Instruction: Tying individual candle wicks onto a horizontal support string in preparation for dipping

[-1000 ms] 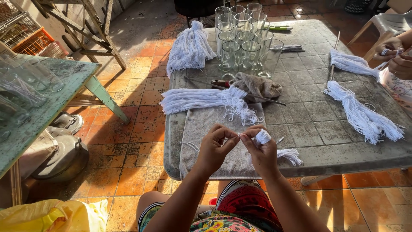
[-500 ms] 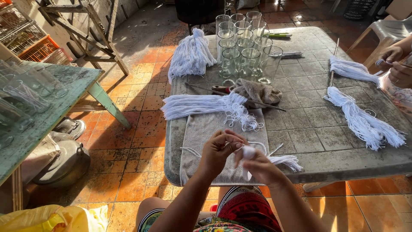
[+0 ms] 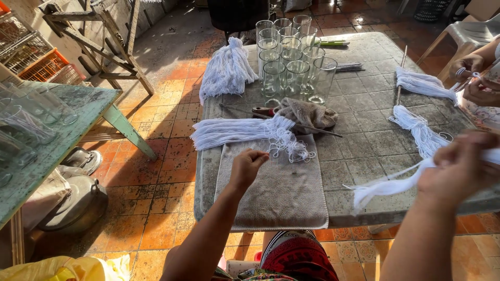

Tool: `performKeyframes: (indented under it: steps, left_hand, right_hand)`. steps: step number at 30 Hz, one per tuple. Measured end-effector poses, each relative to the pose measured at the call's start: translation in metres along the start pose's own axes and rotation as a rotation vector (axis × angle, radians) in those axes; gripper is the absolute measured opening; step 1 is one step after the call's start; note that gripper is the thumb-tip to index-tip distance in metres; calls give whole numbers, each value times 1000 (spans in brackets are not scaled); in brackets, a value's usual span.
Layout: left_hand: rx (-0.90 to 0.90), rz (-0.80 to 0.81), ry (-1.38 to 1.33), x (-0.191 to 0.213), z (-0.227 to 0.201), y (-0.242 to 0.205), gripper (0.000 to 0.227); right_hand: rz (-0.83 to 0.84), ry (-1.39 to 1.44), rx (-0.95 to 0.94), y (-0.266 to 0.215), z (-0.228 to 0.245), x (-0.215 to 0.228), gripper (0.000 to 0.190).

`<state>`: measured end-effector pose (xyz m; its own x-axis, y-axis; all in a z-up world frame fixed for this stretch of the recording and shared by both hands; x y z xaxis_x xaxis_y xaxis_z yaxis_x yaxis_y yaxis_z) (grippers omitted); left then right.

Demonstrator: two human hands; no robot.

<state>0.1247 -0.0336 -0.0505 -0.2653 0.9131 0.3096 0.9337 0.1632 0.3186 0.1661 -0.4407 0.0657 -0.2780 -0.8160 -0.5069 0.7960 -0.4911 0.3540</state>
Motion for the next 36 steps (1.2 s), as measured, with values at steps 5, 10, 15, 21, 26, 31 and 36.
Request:
performKeyframes:
  steps: [5, 10, 15, 21, 26, 31, 36]
  left_hand:
    - [-125, -10, 465, -26, 50, 52, 25]
    - [-76, 205, 686, -34, 48, 62, 17]
    - [134, -47, -501, 58, 12, 31, 19]
    - [-131, -803, -734, 267, -16, -20, 22]
    - [-266, -1324, -529, 327, -48, -70, 10]
    - [-11, -242, 329, 182, -111, -38, 21]
    - [-63, 386, 259, 47, -99, -16, 15]
  right_hand:
    - [490, -443, 33, -68, -79, -89, 16]
    - [982, -1134, 220, -126, -213, -108, 20]
    - [1041, -1259, -41, -131, -209, -101, 50]
    - [1056, -1326, -86, -131, -226, -96, 32]
    - [1040, -1298, -42, -131, -244, -92, 25]
    - [640, -777, 388, -118, -203, -101, 17]
    - [1038, -141, -493, -166, -138, -128, 53]
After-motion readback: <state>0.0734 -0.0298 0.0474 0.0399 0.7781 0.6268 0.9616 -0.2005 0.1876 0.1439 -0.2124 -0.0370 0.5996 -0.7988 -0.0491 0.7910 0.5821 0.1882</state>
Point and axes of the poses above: each hand's wrist, its own y-axis towards the middle knuckle, its own x-axis out of the back of the hand, z = x × y, the point moved 4 cm from there along y, towards the middle knuckle, and after that the axes turned 10 degrees about -x, right-handed, at the moved point
